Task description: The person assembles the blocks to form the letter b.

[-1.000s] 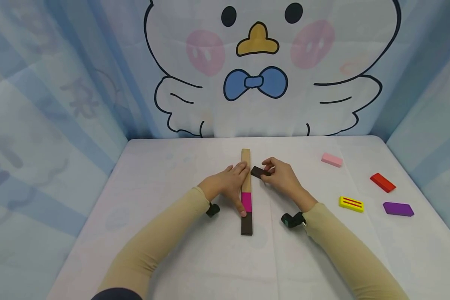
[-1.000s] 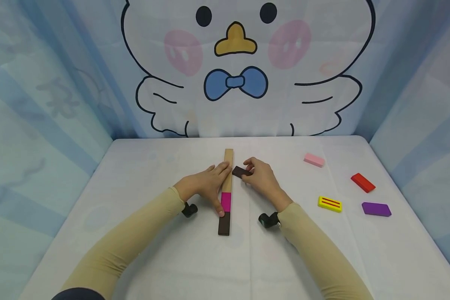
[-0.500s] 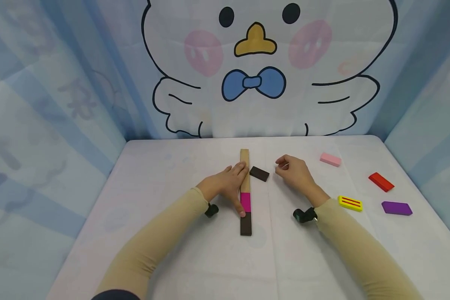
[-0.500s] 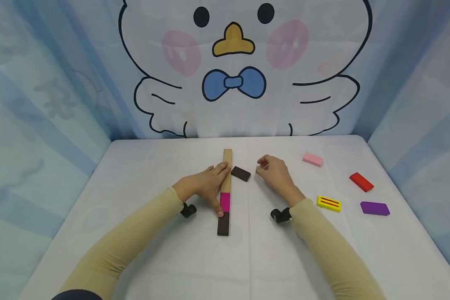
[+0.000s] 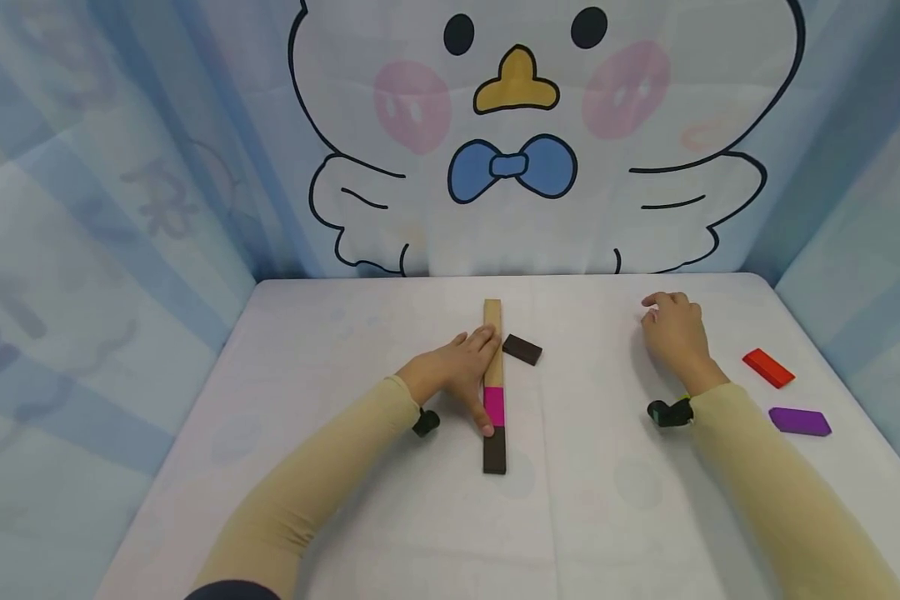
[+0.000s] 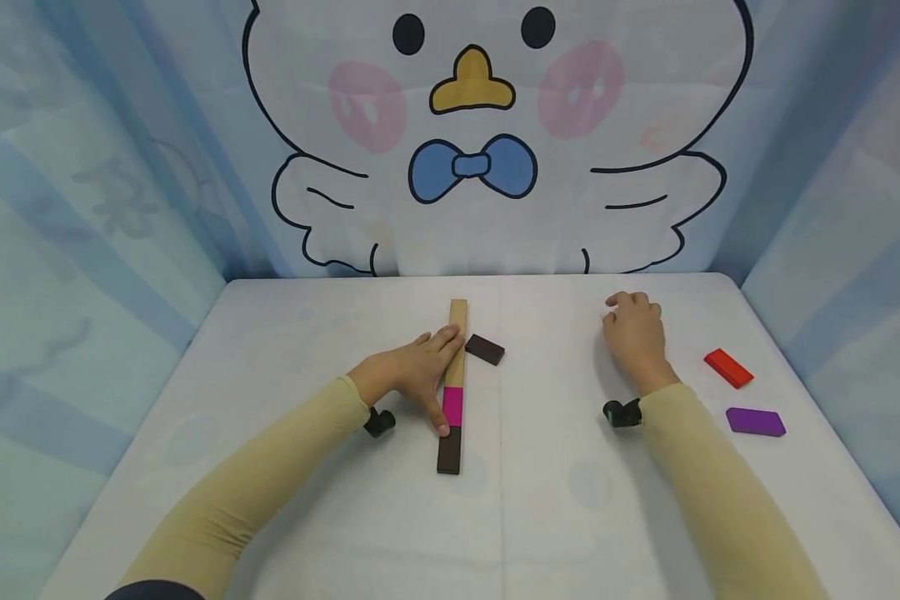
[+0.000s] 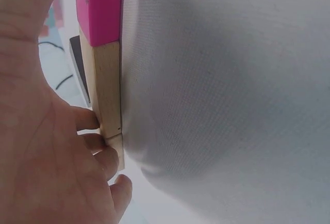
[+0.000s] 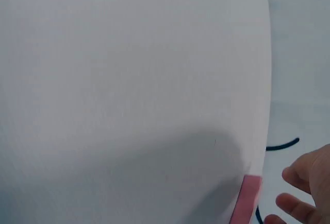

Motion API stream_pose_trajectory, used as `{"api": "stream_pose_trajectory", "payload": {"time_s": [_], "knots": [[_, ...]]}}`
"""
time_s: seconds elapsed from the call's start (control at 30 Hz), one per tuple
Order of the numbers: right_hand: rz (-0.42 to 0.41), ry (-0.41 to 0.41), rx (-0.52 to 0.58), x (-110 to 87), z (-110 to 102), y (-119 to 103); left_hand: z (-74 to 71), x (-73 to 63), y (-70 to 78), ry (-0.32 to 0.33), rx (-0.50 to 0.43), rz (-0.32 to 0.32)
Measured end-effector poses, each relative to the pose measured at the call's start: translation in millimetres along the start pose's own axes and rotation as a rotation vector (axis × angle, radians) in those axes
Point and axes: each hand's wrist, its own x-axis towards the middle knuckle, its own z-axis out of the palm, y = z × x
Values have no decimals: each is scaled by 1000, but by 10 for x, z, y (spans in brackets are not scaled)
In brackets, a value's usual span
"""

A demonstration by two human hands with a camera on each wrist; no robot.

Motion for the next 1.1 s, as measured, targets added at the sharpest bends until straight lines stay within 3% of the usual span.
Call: {"api": "stream_pose_trajectory", "payload": {"time_s": [0.17, 0.37, 0.67, 1.1], "knots": [[56, -32, -33, 20, -86, 194, 3, -5, -3, 1, 12, -1], [84, -79, -9, 15, -77, 271, 16, 1, -4, 2, 8, -2], [117, -123, 59, -22, -51, 180, 10, -5, -1, 4, 12, -8], [36, -171, 110, -203, -27, 23, 7, -13, -7, -3, 9, -7]]}}
